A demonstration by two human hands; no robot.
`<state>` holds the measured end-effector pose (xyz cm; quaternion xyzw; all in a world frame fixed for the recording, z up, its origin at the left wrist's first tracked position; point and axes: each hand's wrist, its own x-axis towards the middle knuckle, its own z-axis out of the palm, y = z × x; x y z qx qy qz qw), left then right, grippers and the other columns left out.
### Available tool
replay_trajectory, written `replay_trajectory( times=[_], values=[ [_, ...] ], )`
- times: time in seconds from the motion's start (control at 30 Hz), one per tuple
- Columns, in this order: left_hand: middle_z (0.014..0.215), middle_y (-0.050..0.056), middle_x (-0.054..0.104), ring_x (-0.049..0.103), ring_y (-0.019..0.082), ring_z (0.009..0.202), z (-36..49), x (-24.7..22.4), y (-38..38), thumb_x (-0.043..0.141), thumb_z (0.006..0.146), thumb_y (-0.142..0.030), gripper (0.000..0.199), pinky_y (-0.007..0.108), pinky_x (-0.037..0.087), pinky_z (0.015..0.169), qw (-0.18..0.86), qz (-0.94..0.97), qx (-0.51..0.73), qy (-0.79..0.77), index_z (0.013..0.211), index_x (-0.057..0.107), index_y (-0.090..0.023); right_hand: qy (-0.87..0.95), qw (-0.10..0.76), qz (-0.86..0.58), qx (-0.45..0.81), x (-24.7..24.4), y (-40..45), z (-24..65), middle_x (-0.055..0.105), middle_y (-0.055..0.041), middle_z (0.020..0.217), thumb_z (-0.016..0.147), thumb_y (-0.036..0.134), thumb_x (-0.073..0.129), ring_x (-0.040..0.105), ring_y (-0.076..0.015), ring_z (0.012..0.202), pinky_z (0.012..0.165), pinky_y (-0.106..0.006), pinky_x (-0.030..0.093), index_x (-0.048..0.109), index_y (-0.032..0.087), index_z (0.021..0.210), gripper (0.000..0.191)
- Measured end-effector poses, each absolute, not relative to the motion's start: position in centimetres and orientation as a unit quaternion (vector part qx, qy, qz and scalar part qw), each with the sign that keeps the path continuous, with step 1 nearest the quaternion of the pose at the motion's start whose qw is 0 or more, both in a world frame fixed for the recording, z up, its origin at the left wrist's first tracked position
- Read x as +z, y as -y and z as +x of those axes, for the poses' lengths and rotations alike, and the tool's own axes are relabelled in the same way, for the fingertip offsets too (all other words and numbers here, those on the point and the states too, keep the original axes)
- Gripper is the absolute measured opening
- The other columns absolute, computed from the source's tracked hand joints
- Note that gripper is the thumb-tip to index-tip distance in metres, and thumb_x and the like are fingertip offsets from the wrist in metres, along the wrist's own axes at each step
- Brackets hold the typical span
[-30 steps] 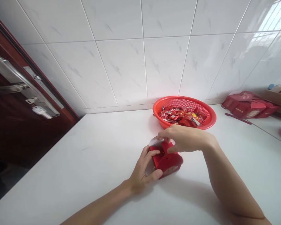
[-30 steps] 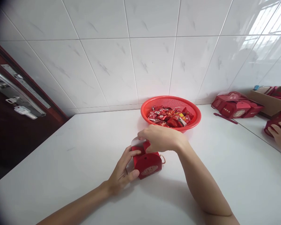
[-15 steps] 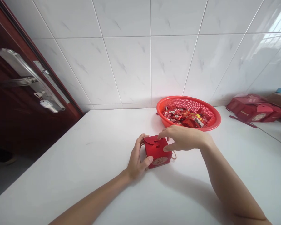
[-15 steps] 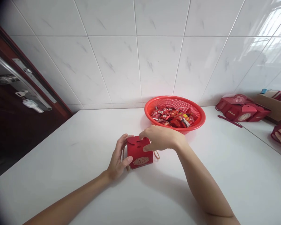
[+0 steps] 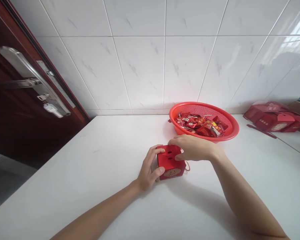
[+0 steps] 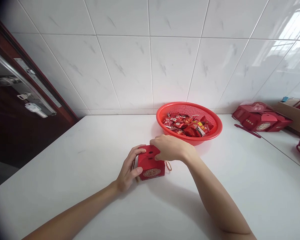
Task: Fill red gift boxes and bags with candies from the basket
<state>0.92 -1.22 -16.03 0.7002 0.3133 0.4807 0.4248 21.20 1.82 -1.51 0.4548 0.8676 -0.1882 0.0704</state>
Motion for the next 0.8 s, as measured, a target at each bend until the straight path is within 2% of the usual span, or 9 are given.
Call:
replay_trajectory(
  times=[0.13,0.3,0.8],
  values=[
    [0.137,0.011,0.046,0.05,0.034,0.129,0.9,-16.4,1.22,0.06,0.09,-0.051,0.043,0.051,0.044,0.106,0.424,0.704,0.484,-0.3,0.125,0.054,-0.027,-0.867,0.079,0.454,-0.19,-1.51,-1.87,21.09,0.066,-0.0055,0.094,0.083,0.023,0.06,0.062,-0.0205,0.08,0.057,-0.027,0.035,0.061,0.02,0.093,0.011],
    [0.147,0.014,0.039,0.04,0.037,0.139,0.93,-16.28,1.57,0.065,0.087,-0.05,0.047,0.053,0.04,0.109,0.393,0.709,0.476,-0.341,0.125,0.055,-0.025,-0.87,0.082,0.447,-0.191,-1.44,-1.82,20.97,0.066,-0.0054,0.094,0.083,0.021,0.06,0.062,-0.0198,0.079,0.056,-0.027,0.034,0.06,0.02,0.095,0.012],
    [0.147,0.014,0.038,0.037,0.04,0.143,1.1,-16.63,2.06,0.068,0.082,-0.053,0.05,0.055,0.044,0.107,0.351,0.722,0.471,-0.367,0.123,0.057,-0.027,-0.876,0.065,0.437,-0.194,-1.9,-1.73,20.95,0.066,-0.0061,0.095,0.08,0.015,0.059,0.062,-0.0193,0.078,0.054,-0.027,0.03,0.061,0.019,0.097,0.017]
  ],
)
